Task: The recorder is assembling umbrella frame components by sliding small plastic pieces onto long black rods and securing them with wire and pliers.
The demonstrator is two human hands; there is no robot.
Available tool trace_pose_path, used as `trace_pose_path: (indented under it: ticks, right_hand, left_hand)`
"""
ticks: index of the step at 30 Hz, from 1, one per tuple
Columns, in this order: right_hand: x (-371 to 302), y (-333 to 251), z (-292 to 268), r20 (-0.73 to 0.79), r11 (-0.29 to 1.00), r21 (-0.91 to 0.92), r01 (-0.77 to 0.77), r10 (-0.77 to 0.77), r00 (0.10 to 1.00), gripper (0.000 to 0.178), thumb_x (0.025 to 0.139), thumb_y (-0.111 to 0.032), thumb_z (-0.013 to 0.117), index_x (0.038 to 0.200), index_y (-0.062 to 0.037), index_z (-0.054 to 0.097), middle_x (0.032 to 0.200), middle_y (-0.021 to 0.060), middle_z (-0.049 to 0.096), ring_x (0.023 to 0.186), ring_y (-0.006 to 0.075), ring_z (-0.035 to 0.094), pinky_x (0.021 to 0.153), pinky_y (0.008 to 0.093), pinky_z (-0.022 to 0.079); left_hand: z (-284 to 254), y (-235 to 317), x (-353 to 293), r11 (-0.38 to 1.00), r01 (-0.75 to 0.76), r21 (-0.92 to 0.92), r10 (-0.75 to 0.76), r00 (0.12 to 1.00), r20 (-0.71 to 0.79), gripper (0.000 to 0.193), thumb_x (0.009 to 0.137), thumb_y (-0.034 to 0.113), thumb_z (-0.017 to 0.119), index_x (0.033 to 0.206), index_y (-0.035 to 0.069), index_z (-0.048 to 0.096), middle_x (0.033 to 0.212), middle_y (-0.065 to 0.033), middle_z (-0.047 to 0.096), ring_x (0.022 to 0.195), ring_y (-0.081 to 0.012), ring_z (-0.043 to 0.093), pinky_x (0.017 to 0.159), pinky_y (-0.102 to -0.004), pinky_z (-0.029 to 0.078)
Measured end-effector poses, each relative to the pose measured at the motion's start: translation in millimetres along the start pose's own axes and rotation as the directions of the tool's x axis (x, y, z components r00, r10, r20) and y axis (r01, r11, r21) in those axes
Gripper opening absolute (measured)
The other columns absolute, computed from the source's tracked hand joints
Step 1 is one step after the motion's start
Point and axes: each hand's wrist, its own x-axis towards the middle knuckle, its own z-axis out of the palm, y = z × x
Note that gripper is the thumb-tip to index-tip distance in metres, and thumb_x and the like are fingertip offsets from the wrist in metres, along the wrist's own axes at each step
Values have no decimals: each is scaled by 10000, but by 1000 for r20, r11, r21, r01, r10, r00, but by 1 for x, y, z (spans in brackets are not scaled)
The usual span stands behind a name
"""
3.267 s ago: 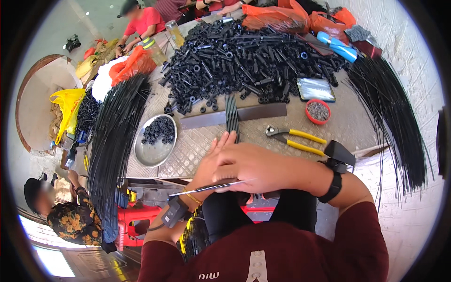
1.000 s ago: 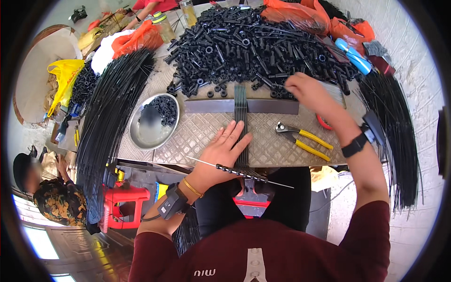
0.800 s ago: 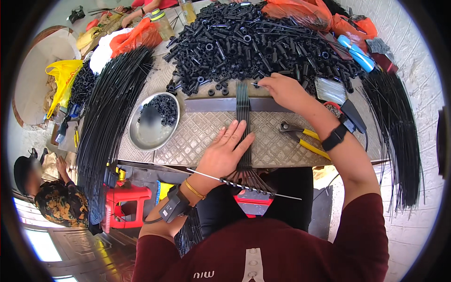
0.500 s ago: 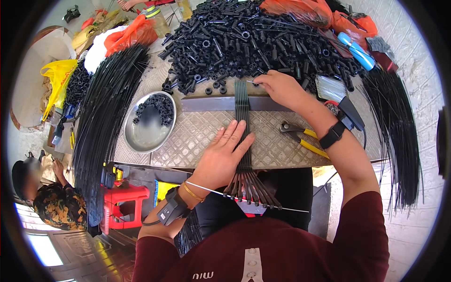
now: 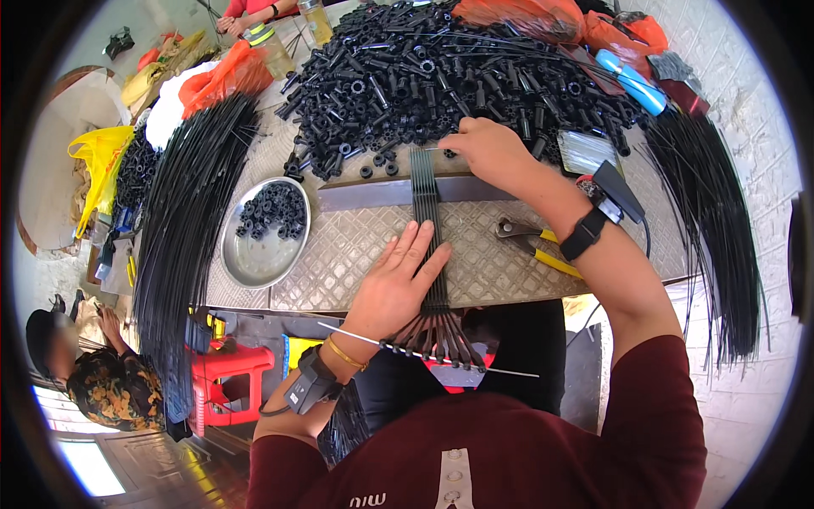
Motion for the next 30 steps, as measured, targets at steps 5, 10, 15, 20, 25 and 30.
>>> trace_pose_path:
  ticks: [5, 10, 15, 20, 25, 30]
  right_hand:
    - [10, 0, 5, 21, 994, -63, 88, -87, 996, 222, 836, -102, 529, 1025, -139, 640, 826, 54, 575, 875, 257, 546, 746, 367, 456]
    - [17, 0, 11, -43, 990, 131, 44, -39, 998, 241, 852, -126, 547, 1089, -109, 586, 866, 77, 625, 867, 268, 554, 765, 375, 451]
    - [19, 4, 10, 20, 961, 277, -14, 8, 1000, 279, 867, -135, 543, 1146, -122, 543, 870, 101, 633, 868, 266, 559, 771, 376, 450]
    - [18, 5, 9, 23, 958, 285, -6, -1, 1000, 289, 869, -116, 542, 1158, -130, 535, 863, 100, 626, 863, 264, 548, 772, 377, 445]
    - [16, 6, 11, -71, 964, 248, 96, -80, 994, 303, 859, -86, 552, 1159, -124, 534, 857, 95, 621, 856, 266, 534, 772, 380, 442]
    - [17, 5, 9, -8, 964, 262, 37, -36, 999, 285, 860, -158, 567, 1142, -123, 547, 938, 86, 641, 887, 305, 540, 791, 417, 449]
  left_hand:
    - [-9, 5, 3, 992, 5, -125, -3, 1000, 15, 696, 705, 389, 633, 1275, 34, 453, 1382, -253, 332, 1284, -410, 328, 1039, -468, 310]
    - [-10, 6, 4, 990, 7, -140, -6, 1000, 11, 776, 651, 423, 697, 1275, 34, 451, 1381, -254, 329, 1288, -419, 315, 1043, -466, 309]
    - [-7, 8, 4, 981, 52, -188, -51, 999, 11, 814, 570, 358, 779, 1259, 52, 471, 1376, -238, 346, 1289, -414, 318, 1043, -466, 317]
    - [-8, 8, 4, 982, 40, -186, -41, 999, -1, 807, 555, 296, 792, 1257, 55, 476, 1376, -231, 349, 1286, -411, 323, 1048, -467, 314]
    - [-7, 6, 4, 981, 34, -190, -35, 999, -1, 843, 525, 290, 807, 1264, 59, 474, 1380, -237, 341, 1288, -409, 321, 1054, -467, 305]
    - [-8, 8, 5, 978, 50, -203, -49, 999, 11, 836, 520, 294, 812, 1254, 64, 483, 1382, -241, 335, 1294, -409, 312, 1051, -468, 306]
